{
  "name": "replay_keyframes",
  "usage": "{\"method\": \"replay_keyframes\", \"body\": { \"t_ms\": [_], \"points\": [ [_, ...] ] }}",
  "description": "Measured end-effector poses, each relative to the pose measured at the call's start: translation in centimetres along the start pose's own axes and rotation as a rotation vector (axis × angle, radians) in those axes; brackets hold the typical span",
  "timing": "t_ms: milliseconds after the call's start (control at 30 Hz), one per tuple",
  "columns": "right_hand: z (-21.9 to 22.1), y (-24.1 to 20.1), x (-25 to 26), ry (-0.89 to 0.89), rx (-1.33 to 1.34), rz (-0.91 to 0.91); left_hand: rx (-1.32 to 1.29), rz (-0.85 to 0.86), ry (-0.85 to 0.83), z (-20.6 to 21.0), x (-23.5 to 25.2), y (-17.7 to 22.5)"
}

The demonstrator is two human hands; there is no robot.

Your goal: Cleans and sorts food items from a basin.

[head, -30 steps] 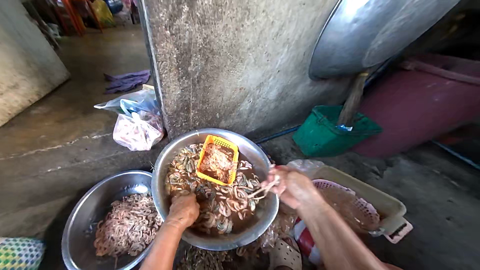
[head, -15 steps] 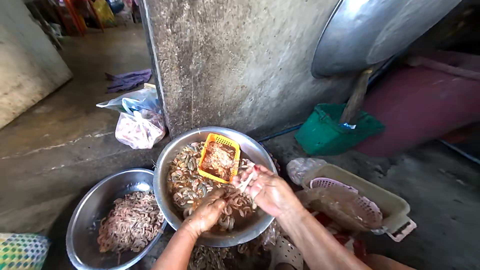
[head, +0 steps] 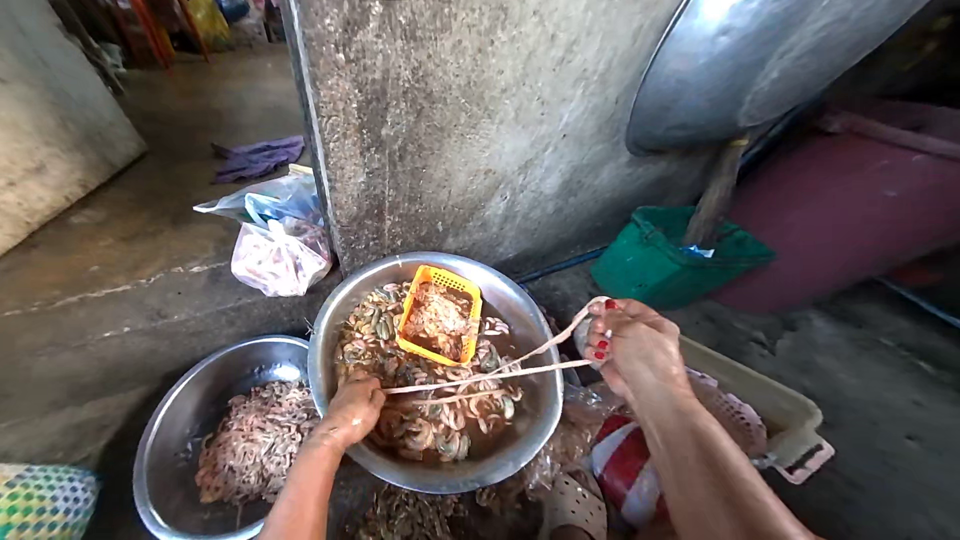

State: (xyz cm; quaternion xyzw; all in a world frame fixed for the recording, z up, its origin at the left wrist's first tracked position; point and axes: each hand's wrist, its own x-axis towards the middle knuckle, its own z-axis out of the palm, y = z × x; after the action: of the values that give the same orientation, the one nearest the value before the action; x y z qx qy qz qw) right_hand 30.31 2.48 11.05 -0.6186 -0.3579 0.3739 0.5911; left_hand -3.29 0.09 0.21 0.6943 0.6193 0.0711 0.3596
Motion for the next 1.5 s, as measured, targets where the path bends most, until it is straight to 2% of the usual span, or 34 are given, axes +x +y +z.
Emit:
{"method": "replay_keyframes", "body": {
  "t_ms": [67, 167, 267, 333, 467, 633, 733, 900, 1033, 1233, 1500],
  "points": [
    [-0.2, 0.7, -0.8, -0.18, -0.378, 0.023, 0.046, -0.044, -0.029, -0.4, -0.1, 0.7],
    [2.2, 2.4, -3.1, -0.725, -0.826, 0.133, -0.052, 0.075, -0.071, 0.1, -0.6, 3.6],
    [4.5, 5.0, -5.5, -1.076, -0.837, 0.005, -0.213, 0.232, -0.128, 0.5, -1.3, 6.8],
    [5.1, 5.4, -6.5, -1.145, -0.723, 0.001, -0.283, 0.282, -0.128, 0.5, -1.6, 7.9],
    [4.6, 5.0, -6.3, -1.088, -0.516, -0.008, -0.432, 0.309, -0.09, 0.4, -1.4, 7.6],
    [3.5, 3.7, -5.3, -0.752, -0.003, 0.04, -0.61, 0.249, -0.032, 0.6, -1.7, 7.0],
    [2.6, 2.6, -3.7, -0.61, 0.228, 0.02, -0.59, 0.218, -0.005, 0.6, -1.2, 6.0],
    [1.0, 1.8, -1.5, -0.475, 0.56, 0.021, -0.486, 0.212, -0.003, 0.7, -0.4, 4.5],
    [-0.2, 0.8, -0.3, -0.384, 0.691, 0.01, -0.397, 0.167, -0.007, 0.6, -0.2, 3.5],
    [-1.7, -0.4, 1.2, -0.243, 0.734, -0.046, -0.182, 0.068, -0.026, 0.8, 0.8, 0.7],
    [-4.1, -1.4, 2.7, -0.121, 0.831, -0.158, 0.02, -0.052, -0.065, -0.5, 0.7, 0.3]
  ]
}}
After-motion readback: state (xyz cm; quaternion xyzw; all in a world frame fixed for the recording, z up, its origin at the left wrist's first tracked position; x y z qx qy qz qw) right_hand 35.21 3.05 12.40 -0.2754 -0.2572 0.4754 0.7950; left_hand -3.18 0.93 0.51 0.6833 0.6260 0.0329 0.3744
